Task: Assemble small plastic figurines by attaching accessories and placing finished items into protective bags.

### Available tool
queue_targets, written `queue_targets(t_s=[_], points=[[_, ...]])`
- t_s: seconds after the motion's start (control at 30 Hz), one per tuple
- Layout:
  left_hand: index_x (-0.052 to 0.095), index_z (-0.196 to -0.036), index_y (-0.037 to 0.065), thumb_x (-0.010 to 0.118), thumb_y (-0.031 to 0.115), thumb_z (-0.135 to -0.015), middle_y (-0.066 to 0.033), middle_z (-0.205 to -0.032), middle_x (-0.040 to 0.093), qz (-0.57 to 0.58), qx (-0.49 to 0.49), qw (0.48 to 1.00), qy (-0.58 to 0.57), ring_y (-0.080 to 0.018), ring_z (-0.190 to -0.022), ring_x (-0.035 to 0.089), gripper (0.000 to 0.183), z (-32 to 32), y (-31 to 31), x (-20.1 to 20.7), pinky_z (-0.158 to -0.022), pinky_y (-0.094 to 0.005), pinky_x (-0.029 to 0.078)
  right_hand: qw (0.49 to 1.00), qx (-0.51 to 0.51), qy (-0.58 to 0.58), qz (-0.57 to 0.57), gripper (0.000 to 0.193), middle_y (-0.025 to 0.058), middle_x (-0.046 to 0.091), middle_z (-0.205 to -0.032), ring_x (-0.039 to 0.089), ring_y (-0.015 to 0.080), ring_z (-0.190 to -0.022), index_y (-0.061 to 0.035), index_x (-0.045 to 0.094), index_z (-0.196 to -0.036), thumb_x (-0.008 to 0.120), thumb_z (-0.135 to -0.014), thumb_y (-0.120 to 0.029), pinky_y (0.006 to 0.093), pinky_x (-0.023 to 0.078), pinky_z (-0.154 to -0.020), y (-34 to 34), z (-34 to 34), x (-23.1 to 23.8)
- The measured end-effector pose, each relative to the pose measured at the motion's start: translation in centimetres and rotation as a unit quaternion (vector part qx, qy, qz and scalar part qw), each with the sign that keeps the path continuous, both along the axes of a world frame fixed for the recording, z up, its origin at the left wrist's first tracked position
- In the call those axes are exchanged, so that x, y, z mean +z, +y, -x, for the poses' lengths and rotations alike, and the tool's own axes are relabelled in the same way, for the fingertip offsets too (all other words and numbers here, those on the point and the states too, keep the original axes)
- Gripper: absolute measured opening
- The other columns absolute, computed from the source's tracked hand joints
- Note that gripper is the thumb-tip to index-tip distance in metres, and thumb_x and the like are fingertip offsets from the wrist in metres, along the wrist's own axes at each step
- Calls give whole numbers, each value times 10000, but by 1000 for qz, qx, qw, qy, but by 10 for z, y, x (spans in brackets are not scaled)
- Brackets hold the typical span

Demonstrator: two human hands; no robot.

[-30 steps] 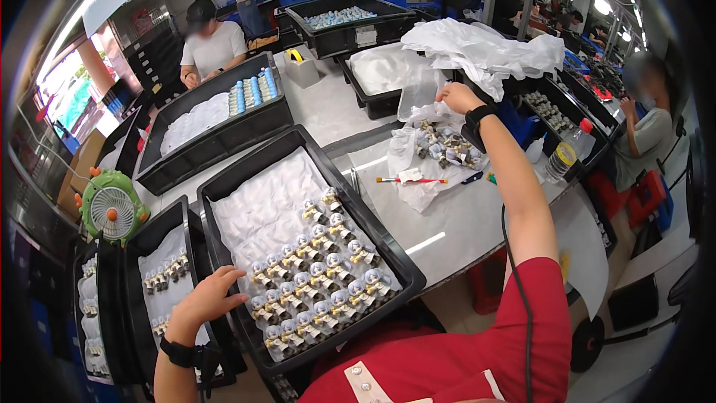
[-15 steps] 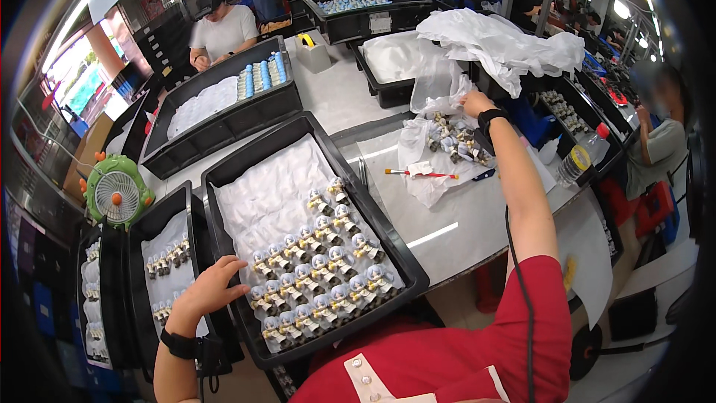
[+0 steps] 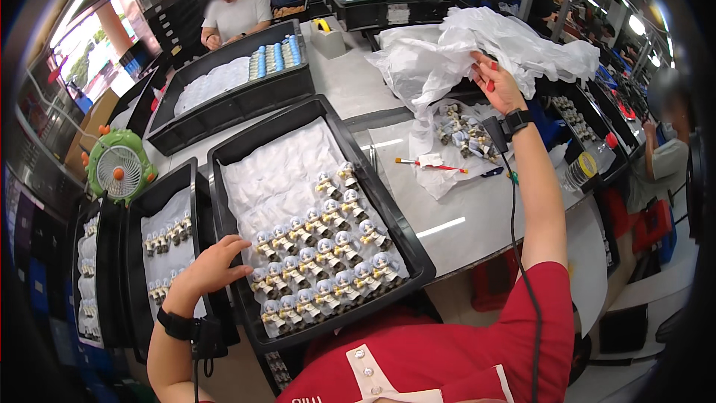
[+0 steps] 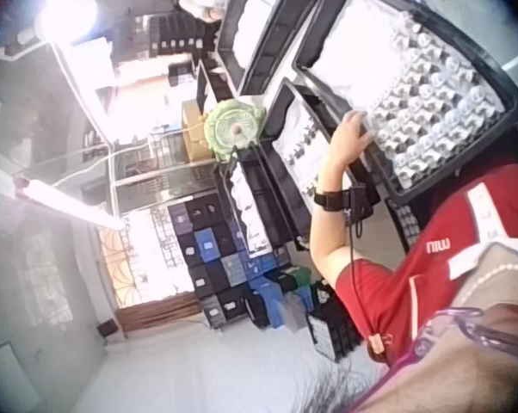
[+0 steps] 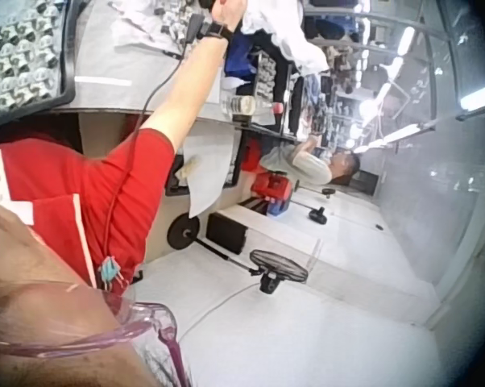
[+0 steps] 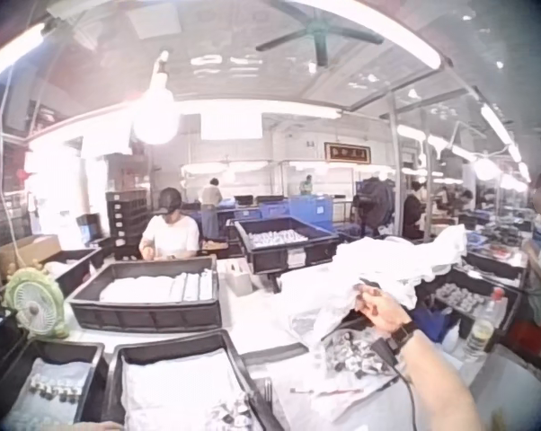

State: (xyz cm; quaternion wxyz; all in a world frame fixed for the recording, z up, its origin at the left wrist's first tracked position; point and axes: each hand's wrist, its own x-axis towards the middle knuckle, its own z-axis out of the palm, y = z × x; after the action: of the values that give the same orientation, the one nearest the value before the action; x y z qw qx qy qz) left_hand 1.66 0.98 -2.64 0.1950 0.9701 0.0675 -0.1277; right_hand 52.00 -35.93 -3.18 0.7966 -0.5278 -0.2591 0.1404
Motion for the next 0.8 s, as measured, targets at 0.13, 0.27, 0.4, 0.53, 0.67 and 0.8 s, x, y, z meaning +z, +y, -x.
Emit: queue_targets(t_s=[0.13, 0.27, 0.4, 0.53, 0.67, 0.8], points=[[521, -1186, 43, 668, 233, -777, -182, -1178, 537, -24, 16, 1000, 5, -350, -1072, 522, 474, -6, -4, 24, -902, -383, 431, 980, 107, 5, -165, 311, 25, 550, -1181, 492, 143, -1052, -8, 524, -1205, 529, -904, -87, 253, 434, -872, 23, 31, 40], [460, -1257, 52, 728, 148, -718, -153, -1278, 472, -53, 38, 969, -237, -290, -1185, 459, 610, -24, -2, 52, -969, -351, 390, 965, 184, 15, -184, 301, 10, 583, -991, 524, 48, -760, -12, 545, -1185, 559, -897, -99, 154, 391, -579, 60, 82, 79], [267, -1369, -38, 731, 496, -689, -251, -1387, 306, 166, 118, 915, -349, -367, -1296, 303, 981, -69, -40, 92, -1064, -414, 256, 986, 109, -114, -53, 234, -77, 537, -775, 392, -8, -621, -54, 610, -1083, 619, -858, -115, 147, 310, -529, 123, 170, 105], [400, -1295, -40, 719, 410, -732, -199, -1236, 504, 102, 126, 871, -464, -293, -1160, 479, 788, -104, -62, 113, -985, -359, 363, 924, 124, -359, -43, 113, -56, 527, -753, 423, -4, -656, -38, 615, -921, 623, -819, 12, 152, 340, -578, 157, 244, 119], [603, -1007, -2, 520, 100, -903, -24, -872, 635, 396, 65, 746, -531, -88, -809, 575, 168, -92, -35, 126, -794, -239, 464, 894, 123, -415, -116, 127, -56, 521, -736, 428, 14, -652, -34, 616, -930, 620, -819, 27, 161, 348, -576, 170, 277, 144], [503, -1179, 5, 454, 235, -956, -88, -1094, 596, 643, -3, 646, -413, -143, -998, 581, 324, -63, -32, 144, -918, -296, 424, 913, 129, -373, -103, 138, -26, 579, -736, 502, 31, -665, -60, 642, -931, 625, -813, 10, 171, 387, -578, 181, 271, 151]])
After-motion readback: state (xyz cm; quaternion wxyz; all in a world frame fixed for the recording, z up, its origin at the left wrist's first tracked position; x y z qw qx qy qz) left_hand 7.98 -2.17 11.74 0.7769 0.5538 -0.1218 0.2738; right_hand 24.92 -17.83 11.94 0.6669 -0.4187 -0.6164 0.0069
